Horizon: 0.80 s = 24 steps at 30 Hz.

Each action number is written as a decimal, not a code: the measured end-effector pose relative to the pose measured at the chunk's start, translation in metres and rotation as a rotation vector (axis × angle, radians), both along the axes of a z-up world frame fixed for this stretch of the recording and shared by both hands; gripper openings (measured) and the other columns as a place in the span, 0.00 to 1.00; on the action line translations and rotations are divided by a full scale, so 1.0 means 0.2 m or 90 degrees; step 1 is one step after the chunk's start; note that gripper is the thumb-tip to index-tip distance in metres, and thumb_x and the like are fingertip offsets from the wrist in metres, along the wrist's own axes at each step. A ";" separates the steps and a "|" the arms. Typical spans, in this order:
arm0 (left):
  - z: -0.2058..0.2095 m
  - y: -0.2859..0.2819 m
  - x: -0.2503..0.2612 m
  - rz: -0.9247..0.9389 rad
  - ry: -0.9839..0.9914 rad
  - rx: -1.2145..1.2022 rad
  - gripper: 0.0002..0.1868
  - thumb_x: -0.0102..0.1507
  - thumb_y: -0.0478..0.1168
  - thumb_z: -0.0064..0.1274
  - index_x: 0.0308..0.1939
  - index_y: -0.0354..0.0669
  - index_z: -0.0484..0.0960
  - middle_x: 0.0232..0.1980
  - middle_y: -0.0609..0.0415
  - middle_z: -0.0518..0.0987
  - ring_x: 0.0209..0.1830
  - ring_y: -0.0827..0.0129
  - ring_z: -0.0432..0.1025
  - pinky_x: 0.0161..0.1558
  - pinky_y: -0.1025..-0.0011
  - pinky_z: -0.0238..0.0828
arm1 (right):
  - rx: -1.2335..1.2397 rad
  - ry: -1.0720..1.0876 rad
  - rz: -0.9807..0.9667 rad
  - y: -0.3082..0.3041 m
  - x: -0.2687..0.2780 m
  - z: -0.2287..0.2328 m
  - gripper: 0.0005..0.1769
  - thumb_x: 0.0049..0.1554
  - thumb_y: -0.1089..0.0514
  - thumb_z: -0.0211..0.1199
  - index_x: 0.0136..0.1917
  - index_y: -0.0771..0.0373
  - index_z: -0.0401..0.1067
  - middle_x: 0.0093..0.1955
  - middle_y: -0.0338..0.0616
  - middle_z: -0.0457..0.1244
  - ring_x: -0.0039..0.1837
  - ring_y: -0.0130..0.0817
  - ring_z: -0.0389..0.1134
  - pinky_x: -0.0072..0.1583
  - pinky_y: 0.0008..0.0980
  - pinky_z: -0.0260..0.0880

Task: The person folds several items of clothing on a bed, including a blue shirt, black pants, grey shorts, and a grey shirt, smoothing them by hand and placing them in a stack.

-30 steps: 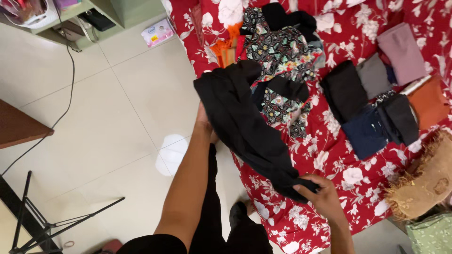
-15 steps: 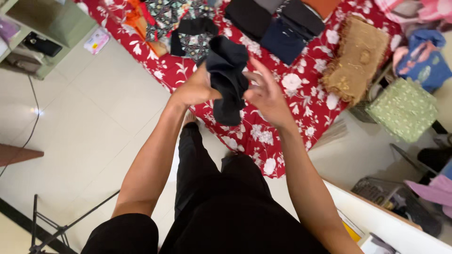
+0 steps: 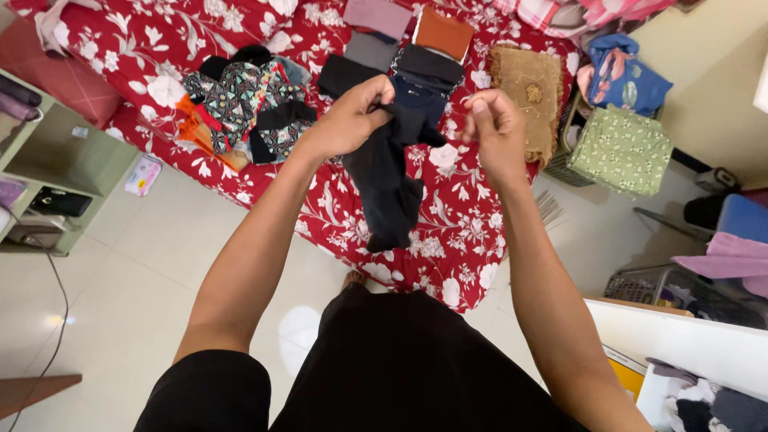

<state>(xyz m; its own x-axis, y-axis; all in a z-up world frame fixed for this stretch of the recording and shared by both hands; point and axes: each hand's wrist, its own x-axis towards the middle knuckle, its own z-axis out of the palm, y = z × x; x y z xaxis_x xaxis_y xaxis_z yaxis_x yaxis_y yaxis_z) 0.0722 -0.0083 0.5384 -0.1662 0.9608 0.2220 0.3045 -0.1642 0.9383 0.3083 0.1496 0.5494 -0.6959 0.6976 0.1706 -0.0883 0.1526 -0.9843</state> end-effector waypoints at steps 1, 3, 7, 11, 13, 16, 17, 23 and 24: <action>0.04 0.03 0.01 -0.001 0.005 0.009 0.13 0.66 0.28 0.52 0.42 0.43 0.62 0.35 0.62 0.57 0.34 0.78 0.54 0.35 0.74 0.53 | 0.009 0.005 -0.001 -0.01 -0.01 0.10 0.09 0.74 0.58 0.54 0.56 0.64 0.72 0.36 0.32 0.63 0.39 0.21 0.63 0.51 0.30 0.75; 0.11 0.11 0.11 -0.045 0.089 0.150 0.12 0.64 0.25 0.48 0.44 0.42 0.63 0.37 0.60 0.61 0.38 0.78 0.58 0.39 0.73 0.60 | 0.241 0.065 0.226 -0.07 0.00 0.27 0.33 0.61 0.68 0.63 0.77 0.65 0.56 0.64 0.43 0.64 0.63 0.28 0.65 0.63 0.35 0.70; 0.26 0.16 0.16 -0.034 0.113 0.127 0.13 0.68 0.29 0.52 0.48 0.40 0.63 0.35 0.57 0.69 0.34 0.73 0.65 0.39 0.70 0.63 | 0.538 -0.112 0.123 -0.14 -0.13 0.42 0.29 0.51 0.63 0.76 0.63 0.68 0.69 0.47 0.50 0.69 0.48 0.31 0.70 0.52 0.34 0.70; 0.28 0.12 0.09 -0.105 0.052 0.190 0.21 0.63 0.34 0.65 0.52 0.37 0.69 0.44 0.47 0.80 0.43 0.64 0.75 0.48 0.63 0.69 | 0.506 -0.133 0.099 0.00 -0.12 0.57 0.06 0.59 0.66 0.72 0.50 0.67 0.77 0.44 0.45 0.70 0.46 0.25 0.71 0.50 0.27 0.69; 0.20 0.13 0.05 -0.102 0.141 0.215 0.24 0.58 0.34 0.69 0.55 0.35 0.76 0.49 0.45 0.83 0.49 0.57 0.79 0.51 0.60 0.72 | 0.444 -0.097 0.130 0.08 -0.08 0.64 0.05 0.68 0.66 0.70 0.56 0.67 0.76 0.49 0.40 0.70 0.51 0.25 0.69 0.57 0.28 0.70; 0.01 0.20 0.00 -0.050 0.252 0.166 0.30 0.54 0.37 0.69 0.59 0.34 0.79 0.52 0.39 0.82 0.53 0.48 0.75 0.52 0.58 0.71 | 0.440 0.020 -0.006 0.24 0.06 0.75 0.10 0.65 0.69 0.68 0.59 0.69 0.74 0.55 0.40 0.67 0.56 0.30 0.67 0.62 0.30 0.68; -0.04 0.22 -0.05 -0.017 0.361 -0.026 0.26 0.59 0.45 0.70 0.53 0.32 0.81 0.49 0.41 0.83 0.52 0.50 0.76 0.55 0.58 0.70 | 0.344 0.034 -0.055 0.31 0.12 0.77 0.10 0.63 0.66 0.68 0.58 0.66 0.74 0.54 0.35 0.68 0.55 0.26 0.68 0.63 0.28 0.69; -0.06 0.18 -0.27 0.067 0.268 0.079 0.28 0.56 0.49 0.75 0.49 0.32 0.82 0.40 0.42 0.80 0.39 0.60 0.74 0.43 0.63 0.70 | 0.289 0.035 -0.082 0.85 0.69 0.72 0.10 0.72 0.56 0.65 0.60 0.65 0.74 0.56 0.42 0.67 0.57 0.32 0.67 0.61 0.35 0.65; 0.01 0.15 -0.29 0.023 0.213 -0.078 0.22 0.57 0.47 0.71 0.46 0.37 0.83 0.33 0.49 0.80 0.31 0.68 0.73 0.37 0.68 0.69 | 0.313 0.019 -0.073 0.90 0.78 0.70 0.13 0.73 0.55 0.61 0.64 0.66 0.72 0.61 0.45 0.66 0.62 0.35 0.66 0.65 0.37 0.64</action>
